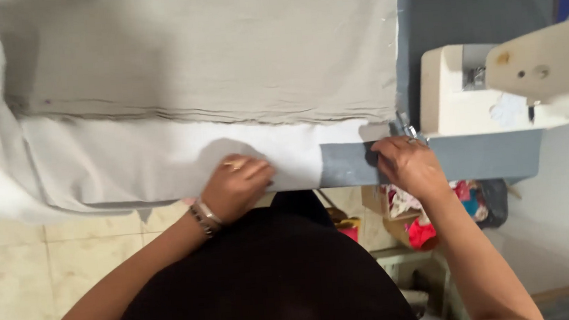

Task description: Trimming the edges of a stack of fabric using scissors on a sewing table.

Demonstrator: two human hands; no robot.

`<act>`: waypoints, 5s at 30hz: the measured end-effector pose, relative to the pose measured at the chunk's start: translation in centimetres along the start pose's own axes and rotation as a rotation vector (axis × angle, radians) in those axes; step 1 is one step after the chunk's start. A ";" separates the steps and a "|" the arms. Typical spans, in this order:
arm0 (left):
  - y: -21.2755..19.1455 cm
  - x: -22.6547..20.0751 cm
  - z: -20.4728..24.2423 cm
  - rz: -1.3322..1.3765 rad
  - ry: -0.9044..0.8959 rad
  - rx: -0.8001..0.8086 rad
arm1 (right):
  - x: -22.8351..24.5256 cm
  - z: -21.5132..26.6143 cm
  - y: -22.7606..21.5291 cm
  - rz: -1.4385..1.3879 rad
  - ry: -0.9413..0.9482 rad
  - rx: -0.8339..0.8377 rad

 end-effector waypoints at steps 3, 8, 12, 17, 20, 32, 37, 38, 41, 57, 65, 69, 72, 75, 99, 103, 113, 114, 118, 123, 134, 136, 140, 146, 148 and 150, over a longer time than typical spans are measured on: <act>4.2 -4.5 -5.6 -0.082 0.005 -0.051 | -4.4 1.9 -0.2 0.091 0.041 -0.065; 9.6 -9.0 -14.4 -0.271 -0.041 -0.221 | -3.6 3.9 1.3 0.212 -0.014 -0.273; 15.4 -10.3 -19.3 -0.374 -0.062 -0.274 | -6.0 5.3 6.2 -0.069 -0.138 -0.284; 18.6 -12.6 -19.9 -0.443 -0.077 -0.324 | -10.0 9.6 5.5 -0.278 -0.204 -0.121; 17.6 -13.3 -19.7 -0.486 -0.078 -0.353 | -13.3 10.3 8.3 -0.285 -0.061 -0.088; 16.4 -15.7 -15.8 -0.095 0.133 -0.143 | -16.2 8.5 8.6 -0.568 0.115 0.084; 16.6 -16.3 -14.5 -0.140 0.134 -0.296 | -21.1 7.1 14.5 -0.551 0.260 0.204; 17.1 -16.5 -14.3 -0.092 0.138 -0.305 | -23.4 6.6 17.7 -0.642 0.159 0.187; 16.8 -16.4 -14.1 -0.016 0.132 -0.343 | -19.5 6.5 13.2 -0.592 0.174 0.172; 16.5 -22.4 -14.0 -0.338 -0.595 -0.490 | -19.5 5.2 6.2 -0.492 0.088 0.835; 16.4 -23.5 -14.3 -0.473 -0.702 -0.584 | -16.2 3.1 2.8 -0.610 -0.527 0.876; 16.4 -23.8 -13.8 -0.495 -0.681 -0.680 | -14.0 5.2 0.8 -0.472 -0.444 1.247; 16.7 -23.7 -13.5 -0.490 -0.684 -0.717 | -14.2 5.5 1.5 -0.514 -0.512 1.434; 15.6 -24.2 -13.1 -0.484 -0.664 -0.778 | -13.4 5.5 1.8 -0.569 -0.543 1.436; 14.5 -24.3 -12.4 -0.398 -0.615 -0.895 | -9.4 3.1 2.0 -0.289 -0.448 1.215; 14.8 -24.3 -12.3 -0.393 -0.610 -0.898 | -10.2 3.2 2.5 -0.280 -0.413 1.193; 15.0 -23.9 -12.1 -0.385 -0.632 -0.905 | -12.0 3.0 3.7 -0.234 -0.433 1.103; 14.9 -23.9 -12.2 -0.385 -0.630 -0.908 | -12.3 3.0 3.8 -0.237 -0.444 1.097; 14.8 -23.9 -12.0 -0.389 -0.632 -0.912 | -12.9 2.7 4.1 -0.170 -0.467 1.058; 14.9 -24.0 -11.9 -0.378 -0.609 -0.923 | -14.0 2.4 4.8 -0.194 -0.539 1.015; 13.9 -24.3 -11.4 -0.367 -0.573 -0.957 | -8.7 2.1 2.0 -0.289 -0.415 1.129; 13.8 -24.2 -11.2 -0.374 -0.575 -0.963 | -8.1 1.6 1.9 -0.307 -0.429 1.133; 14.6 -24.0 -11.7 -0.365 -0.568 -1.048 | -9.0 0.4 2.8 -0.318 -0.549 1.086; 13.8 -23.9 -11.1 -0.368 -0.575 -1.050 | -8.1 0.6 2.1 -0.272 -0.518 1.062; 13.5 -23.8 -11.1 -0.335 -0.559 -0.982 | -7.9 1.1 1.8 -0.224 -0.403 1.079; 13.4 -23.6 -11.0 -0.332 -0.560 -0.980 | -7.5 1.1 1.7 -0.206 -0.458 1.057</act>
Point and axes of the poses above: each hand's wrist, its own z-axis away from the middle knuckle, its own y-axis out of the palm, x = y × z, the point moved 7 cm from there along -z, towards the middle knuckle, and after that the axes turned 10 degrees about x, right-handed, at the moved point
